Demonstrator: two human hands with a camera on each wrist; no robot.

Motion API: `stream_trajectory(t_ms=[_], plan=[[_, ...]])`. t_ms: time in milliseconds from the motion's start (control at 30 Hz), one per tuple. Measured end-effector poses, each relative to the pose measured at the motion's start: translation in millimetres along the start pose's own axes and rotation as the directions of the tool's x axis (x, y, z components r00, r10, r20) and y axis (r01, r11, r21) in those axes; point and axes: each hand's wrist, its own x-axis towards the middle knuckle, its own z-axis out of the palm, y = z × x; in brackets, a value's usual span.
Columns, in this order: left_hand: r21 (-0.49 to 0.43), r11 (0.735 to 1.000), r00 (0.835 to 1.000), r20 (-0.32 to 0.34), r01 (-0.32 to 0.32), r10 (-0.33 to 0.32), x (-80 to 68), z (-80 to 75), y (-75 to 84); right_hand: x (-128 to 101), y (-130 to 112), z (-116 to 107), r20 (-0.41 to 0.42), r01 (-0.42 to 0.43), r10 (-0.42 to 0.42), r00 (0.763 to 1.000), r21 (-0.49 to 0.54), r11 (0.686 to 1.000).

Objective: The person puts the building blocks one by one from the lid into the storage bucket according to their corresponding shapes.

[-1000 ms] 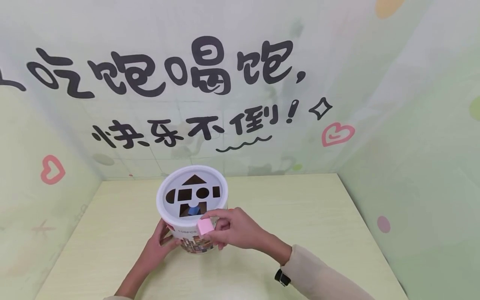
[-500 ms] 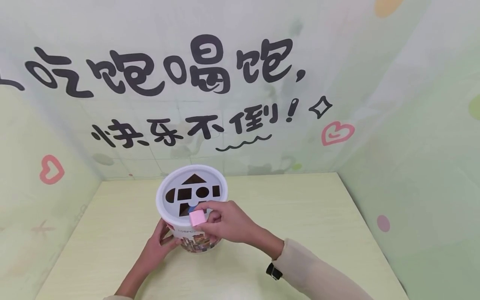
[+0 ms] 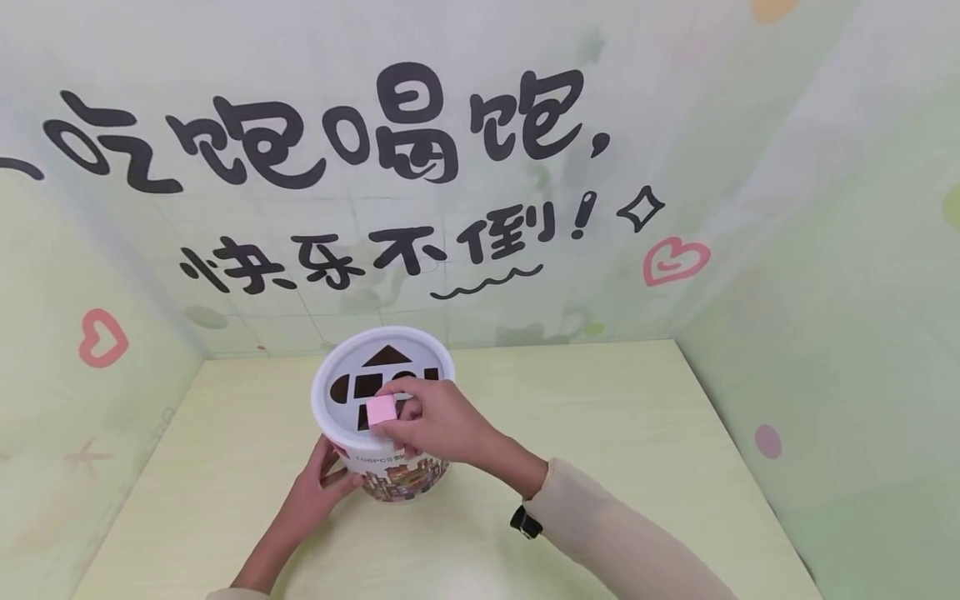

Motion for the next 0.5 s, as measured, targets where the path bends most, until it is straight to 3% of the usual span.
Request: stream_trajectory(t_ms=[500], plan=[[0.006, 1.0, 1.0, 0.005, 0.004, -0.004, -0.4, 0.3, 2.4, 24.8, -2.5, 0.2, -0.036, -0.029, 0.029, 0.999, -0.016, 0.999]])
